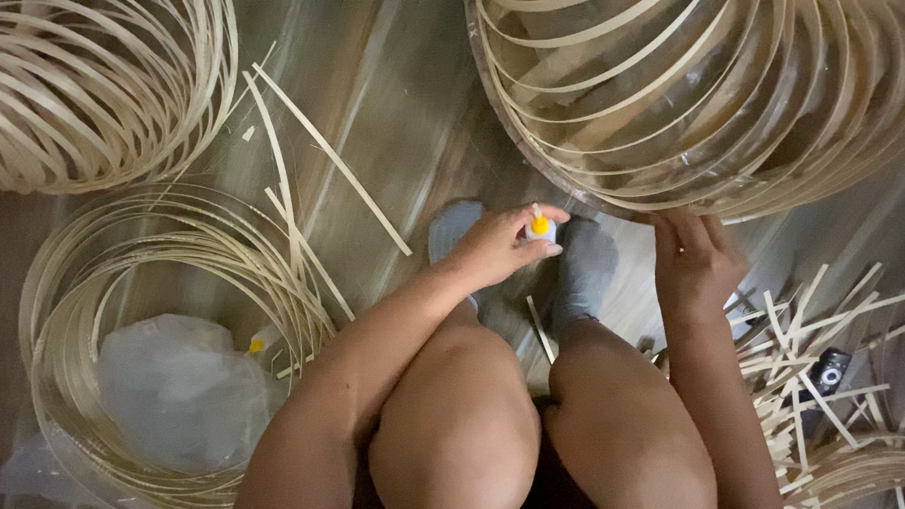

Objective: The person applies glue to the ends of bamboo strips and inserts them into the frame of a spherical woven structure using a pointed tool.

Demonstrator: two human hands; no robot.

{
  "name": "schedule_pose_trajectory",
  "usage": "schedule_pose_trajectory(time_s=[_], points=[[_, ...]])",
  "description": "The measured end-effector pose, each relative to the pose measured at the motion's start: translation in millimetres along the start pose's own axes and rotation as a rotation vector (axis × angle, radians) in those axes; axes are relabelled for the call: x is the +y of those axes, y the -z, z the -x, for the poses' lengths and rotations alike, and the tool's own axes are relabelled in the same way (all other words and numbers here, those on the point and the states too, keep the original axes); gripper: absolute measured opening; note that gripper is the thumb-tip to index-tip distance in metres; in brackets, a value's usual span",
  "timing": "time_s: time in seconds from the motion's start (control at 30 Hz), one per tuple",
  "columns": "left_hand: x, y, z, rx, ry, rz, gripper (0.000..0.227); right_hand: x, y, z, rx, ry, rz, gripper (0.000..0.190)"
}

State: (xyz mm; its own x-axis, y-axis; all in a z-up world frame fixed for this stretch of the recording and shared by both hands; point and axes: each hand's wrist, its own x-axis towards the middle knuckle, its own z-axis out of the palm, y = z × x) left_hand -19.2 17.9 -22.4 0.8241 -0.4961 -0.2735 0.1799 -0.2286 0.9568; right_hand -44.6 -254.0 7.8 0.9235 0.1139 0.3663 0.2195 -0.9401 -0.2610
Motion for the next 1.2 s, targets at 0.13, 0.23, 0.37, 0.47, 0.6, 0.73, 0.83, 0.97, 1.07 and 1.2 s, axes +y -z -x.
schedule_pose_trajectory(time_s=[0.13,0.23,0.37,0.47,0.6,0.73,0.83,0.97,1.07,1.2], points=[[-8,-5,-4,0.03,-0.06,-0.06,0.041,-13,8,11,-0.054,-0.119,-0.123,0.027],[-14,-16,-12,0.059,-0.189,-0.057,0.041,-28,10,21,-0.313,-0.137,-0.417,0.045],[-13,-34,-25,-0.076,-0.055,-0.038,0.053,-35,0,15,-0.78,-0.349,-0.733,0.069],[-15,-36,-26,-0.135,0.103,-0.004,0.061,-33,-1,14,-0.687,-0.282,-0.757,0.052],[-24,-24,-22,0.027,0.073,-0.148,0.053,-28,15,24,-0.654,-0.442,-0.506,0.049],[-30,-20,-21,0.057,0.119,-0.146,0.046,-27,27,26,-0.651,-0.489,-0.461,0.042],[-32,-20,-20,0.048,0.126,-0.134,0.041,-29,29,19,-0.675,-0.579,-0.414,0.04],[-34,-16,-19,0.074,0.13,-0.177,0.029,-33,29,11,-0.661,-0.581,-0.384,0.041],[-37,-14,-17,0.098,0.149,-0.243,0.029,-35,29,9,-0.591,-0.484,-0.426,0.044],[-39,-15,-19,0.132,0.177,-0.232,0.042,-37,30,10,-0.634,-0.59,-0.407,0.042]])
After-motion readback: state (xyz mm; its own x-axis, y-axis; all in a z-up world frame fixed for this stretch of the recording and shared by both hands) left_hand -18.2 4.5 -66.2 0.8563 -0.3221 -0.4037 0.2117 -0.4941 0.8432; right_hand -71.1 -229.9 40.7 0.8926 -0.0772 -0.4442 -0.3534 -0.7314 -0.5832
